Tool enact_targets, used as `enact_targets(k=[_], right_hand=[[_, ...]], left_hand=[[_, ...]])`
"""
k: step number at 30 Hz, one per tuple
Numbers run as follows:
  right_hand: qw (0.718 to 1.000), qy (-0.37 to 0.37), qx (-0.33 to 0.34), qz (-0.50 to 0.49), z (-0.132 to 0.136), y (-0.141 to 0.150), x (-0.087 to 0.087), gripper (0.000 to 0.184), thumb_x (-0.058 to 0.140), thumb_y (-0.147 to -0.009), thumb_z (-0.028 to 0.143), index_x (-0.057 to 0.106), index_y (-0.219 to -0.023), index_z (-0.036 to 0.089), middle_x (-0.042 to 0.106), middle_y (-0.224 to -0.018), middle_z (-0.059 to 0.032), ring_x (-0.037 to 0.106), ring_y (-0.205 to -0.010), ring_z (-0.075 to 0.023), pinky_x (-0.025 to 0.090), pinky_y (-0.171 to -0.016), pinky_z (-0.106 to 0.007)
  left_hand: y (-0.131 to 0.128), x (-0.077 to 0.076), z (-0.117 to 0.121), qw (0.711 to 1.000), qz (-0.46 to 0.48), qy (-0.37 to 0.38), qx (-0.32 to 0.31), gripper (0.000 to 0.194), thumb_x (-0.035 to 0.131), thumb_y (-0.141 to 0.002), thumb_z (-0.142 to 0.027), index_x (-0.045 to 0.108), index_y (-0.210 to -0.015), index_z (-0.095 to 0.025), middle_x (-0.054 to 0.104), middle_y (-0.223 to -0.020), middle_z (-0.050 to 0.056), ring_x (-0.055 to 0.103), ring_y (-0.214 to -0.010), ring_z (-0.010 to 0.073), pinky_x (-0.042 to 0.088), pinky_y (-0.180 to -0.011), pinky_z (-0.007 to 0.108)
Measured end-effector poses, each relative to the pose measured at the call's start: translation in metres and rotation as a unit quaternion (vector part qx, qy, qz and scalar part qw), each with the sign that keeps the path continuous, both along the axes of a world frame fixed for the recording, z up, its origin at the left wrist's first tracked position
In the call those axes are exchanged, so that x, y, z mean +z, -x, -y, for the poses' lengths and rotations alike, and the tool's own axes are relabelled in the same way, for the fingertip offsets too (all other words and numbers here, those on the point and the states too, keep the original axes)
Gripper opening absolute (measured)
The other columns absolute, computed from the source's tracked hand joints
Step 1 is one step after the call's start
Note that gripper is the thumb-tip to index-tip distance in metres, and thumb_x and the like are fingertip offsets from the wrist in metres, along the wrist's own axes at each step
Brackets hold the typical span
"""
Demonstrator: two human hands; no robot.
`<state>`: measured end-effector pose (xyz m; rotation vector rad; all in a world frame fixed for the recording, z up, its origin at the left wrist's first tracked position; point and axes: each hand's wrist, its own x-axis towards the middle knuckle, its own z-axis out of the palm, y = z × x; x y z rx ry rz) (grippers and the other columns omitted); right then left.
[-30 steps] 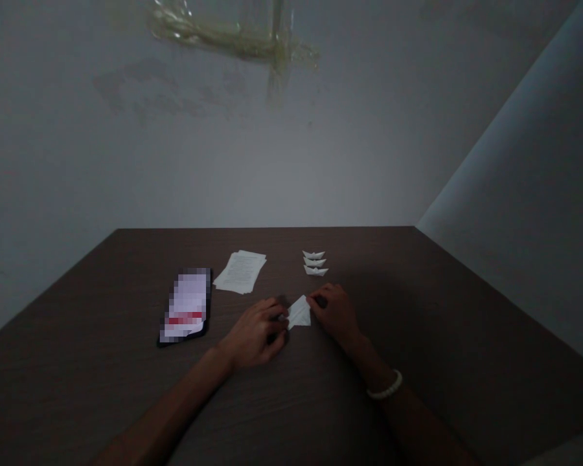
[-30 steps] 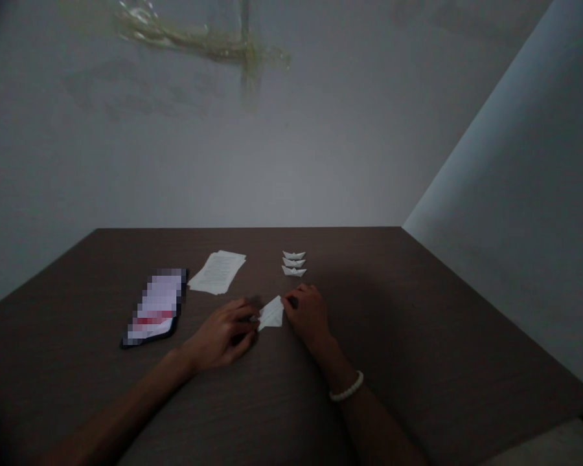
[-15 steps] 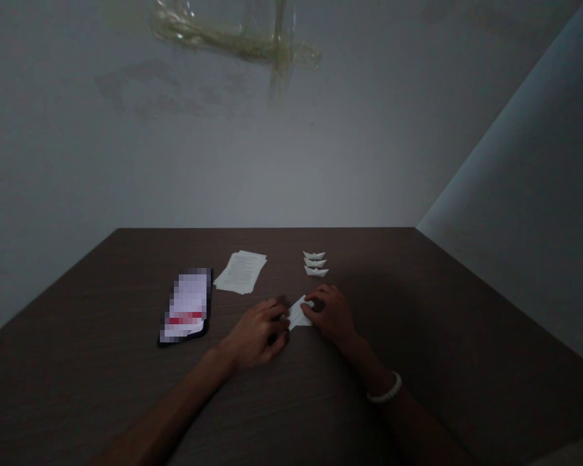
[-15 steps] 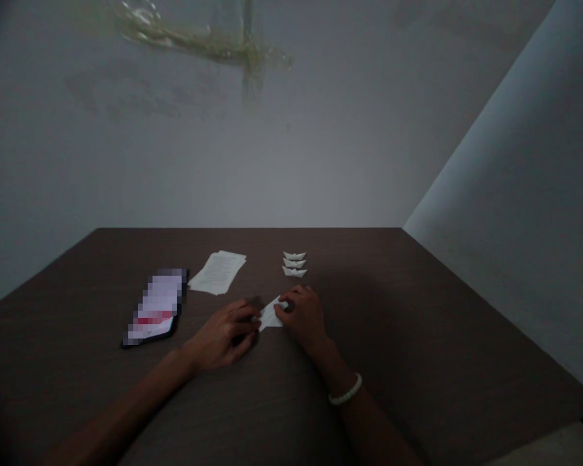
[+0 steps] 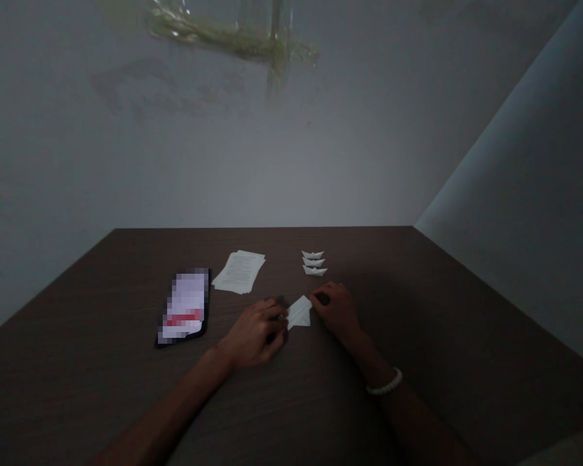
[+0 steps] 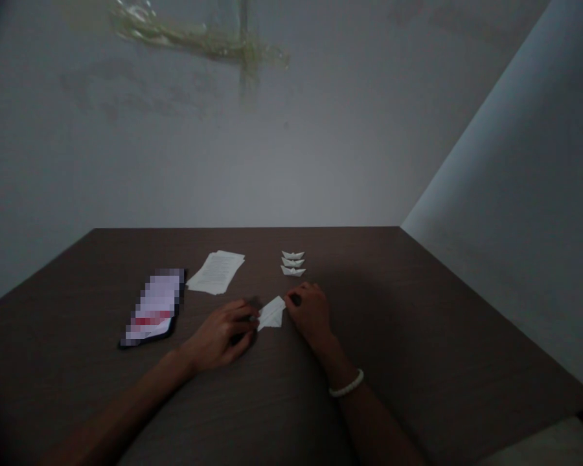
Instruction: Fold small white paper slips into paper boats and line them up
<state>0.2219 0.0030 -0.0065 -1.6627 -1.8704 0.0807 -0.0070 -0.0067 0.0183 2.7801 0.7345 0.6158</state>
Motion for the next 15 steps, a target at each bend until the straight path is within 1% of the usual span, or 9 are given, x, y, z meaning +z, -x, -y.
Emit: enact_targets(k=[4, 7, 10, 15], right_hand=[[1.0, -0.004, 0.017, -0.011, -0.0008, 0.0006, -0.0004, 0.011, 0.061, -0.085, 0.024, 0.07, -0.08, 0.02, 0.069, -0.085, -0.0049, 0.059, -0.084, -0.0199, 0.043, -0.08, -0.032], [0.998, 0.002, 0.049, -0.029, -0.0001, 0.0021, -0.0001, 0.01, 0.059, -0.085, 0.02, 0.07, -0.085, 0.02, 0.069, -0.086, -0.0045, 0.059, -0.085, -0.0192, 0.043, -0.079, -0.031], [0.995, 0.014, 0.088, -0.041, 0.0014, 0.0031, 0.0005, 0.015, 0.057, -0.084, 0.013, 0.069, -0.089, 0.02, 0.069, -0.088, -0.0041, 0.06, -0.085, -0.0189, 0.044, -0.079, -0.031], [0.984, 0.017, 0.161, -0.068, 0.0036, 0.0015, 0.0023, 0.026, 0.054, -0.079, 0.003, 0.069, -0.092, 0.02, 0.069, -0.091, -0.0039, 0.06, -0.088, -0.018, 0.045, -0.082, -0.031]], left_hand=[[0.0001, -0.0026, -0.0007, 1.0, 0.016, -0.021, 0.013, 0.019, 0.05, -0.086, -0.018, 0.069, -0.083, -0.018, 0.067, -0.099, 0.007, 0.056, -0.097, 0.0237, 0.047, -0.088, 0.04], [-0.0007, -0.0033, -0.0008, 0.998, 0.016, -0.038, 0.044, 0.021, 0.049, -0.088, -0.02, 0.07, -0.084, -0.018, 0.068, -0.098, 0.008, 0.057, -0.099, 0.0245, 0.047, -0.088, 0.041], [-0.0018, -0.0039, -0.0013, 0.996, 0.009, -0.049, 0.074, 0.019, 0.052, -0.088, -0.024, 0.069, -0.082, -0.018, 0.068, -0.096, 0.008, 0.058, -0.095, 0.0247, 0.049, -0.083, 0.04], [-0.0011, -0.01, -0.0052, 0.992, 0.02, -0.05, 0.115, 0.017, 0.058, -0.087, -0.028, 0.067, -0.095, -0.017, 0.068, -0.102, 0.009, 0.058, -0.098, 0.0264, 0.05, -0.083, 0.041]])
